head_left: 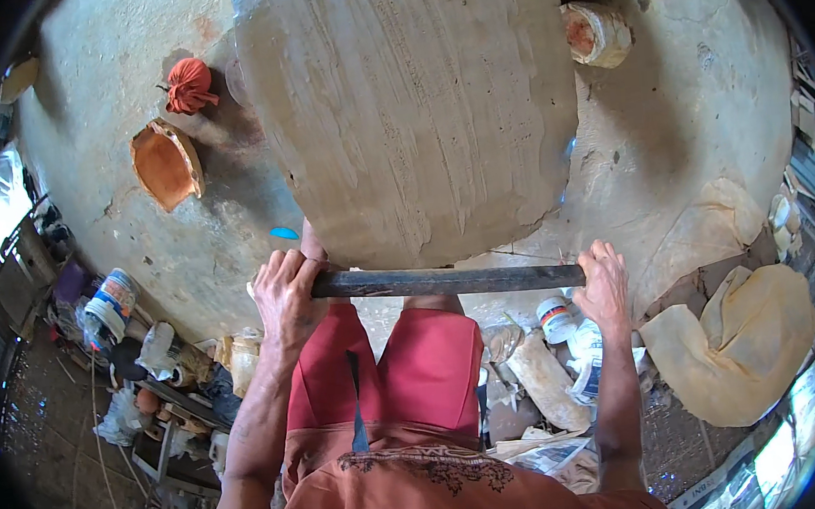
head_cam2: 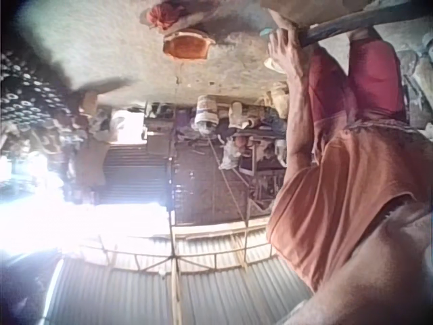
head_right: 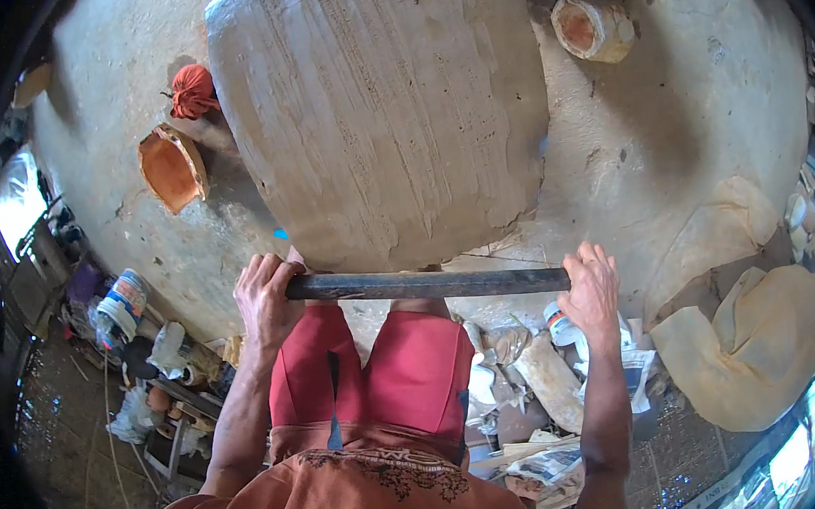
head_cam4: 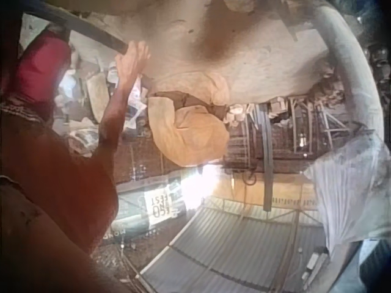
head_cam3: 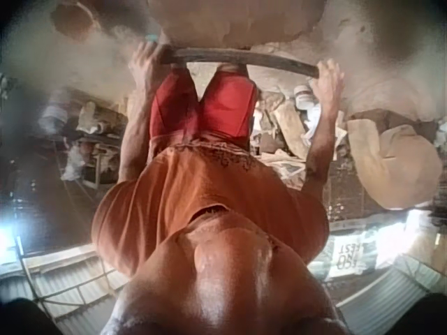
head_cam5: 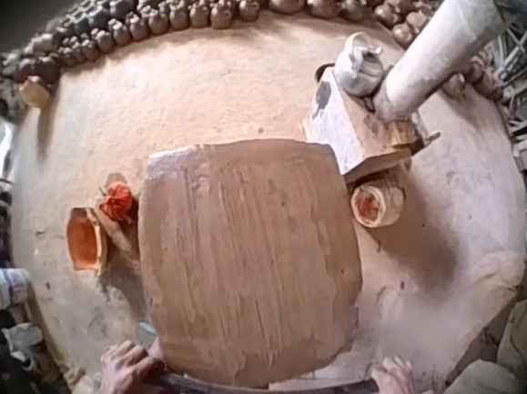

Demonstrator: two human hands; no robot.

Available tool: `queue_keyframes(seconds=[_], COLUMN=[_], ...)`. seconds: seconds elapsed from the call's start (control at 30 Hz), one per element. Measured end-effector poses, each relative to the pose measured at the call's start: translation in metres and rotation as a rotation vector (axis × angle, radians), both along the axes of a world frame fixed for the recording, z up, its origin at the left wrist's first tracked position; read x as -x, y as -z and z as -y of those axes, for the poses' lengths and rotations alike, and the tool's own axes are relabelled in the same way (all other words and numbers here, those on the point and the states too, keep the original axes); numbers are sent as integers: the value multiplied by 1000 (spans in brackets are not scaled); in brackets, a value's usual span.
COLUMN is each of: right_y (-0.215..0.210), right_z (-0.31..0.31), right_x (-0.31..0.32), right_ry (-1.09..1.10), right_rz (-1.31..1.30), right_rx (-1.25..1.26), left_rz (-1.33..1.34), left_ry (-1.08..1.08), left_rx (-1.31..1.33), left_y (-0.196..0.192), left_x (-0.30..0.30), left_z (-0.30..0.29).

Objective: The person separates two halves of a mold to reveal a clay pot, then uses a small red tool to scrape and smooth a large piece of clay, and finally presses the clay into the interior of a different mold by hand.

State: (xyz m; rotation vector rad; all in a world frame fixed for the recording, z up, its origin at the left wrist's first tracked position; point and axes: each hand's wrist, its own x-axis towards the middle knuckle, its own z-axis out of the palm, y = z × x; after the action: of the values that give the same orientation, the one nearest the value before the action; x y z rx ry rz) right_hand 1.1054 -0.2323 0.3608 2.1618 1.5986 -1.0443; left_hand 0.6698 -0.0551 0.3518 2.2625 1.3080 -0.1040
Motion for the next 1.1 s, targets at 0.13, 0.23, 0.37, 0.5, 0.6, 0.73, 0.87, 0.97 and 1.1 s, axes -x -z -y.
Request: queue_keyframes(seconds=[0.13,0.23,0.37,0.5,0.6,0.73,0.87,0.97,1.1], right_y=[-4,-5,-19,-50,-57,-24,44,161,222], right_z=[16,33,82,152,232,239,95,37,-98], right_x=[7,3,-3,-14,-4,23,45,-9,-42], right_ry=[23,33,97,294,607,1134,1233,1463,1856], right_rz=[21,42,73,183,227,-46,-76,-64,-510], right_rx=[3,-6,6,-128,-253,-1,-328,-445,-361], left_rz=[-11,-15,-19,350,626,528,419,419,356], left_ry=[43,83,145,217,246,100,-24,5,-35], left_rx=[14,39,185,273,160,181,296,305,303], left_y=[-2,-5,-12,-68,-100,-94,-87,-86,-91], left_x=[9,-1,-11,-70,-102,-108,-96,-106,-89], left_z=[12,16,39,8,-35,-39,-12,-7,-5])
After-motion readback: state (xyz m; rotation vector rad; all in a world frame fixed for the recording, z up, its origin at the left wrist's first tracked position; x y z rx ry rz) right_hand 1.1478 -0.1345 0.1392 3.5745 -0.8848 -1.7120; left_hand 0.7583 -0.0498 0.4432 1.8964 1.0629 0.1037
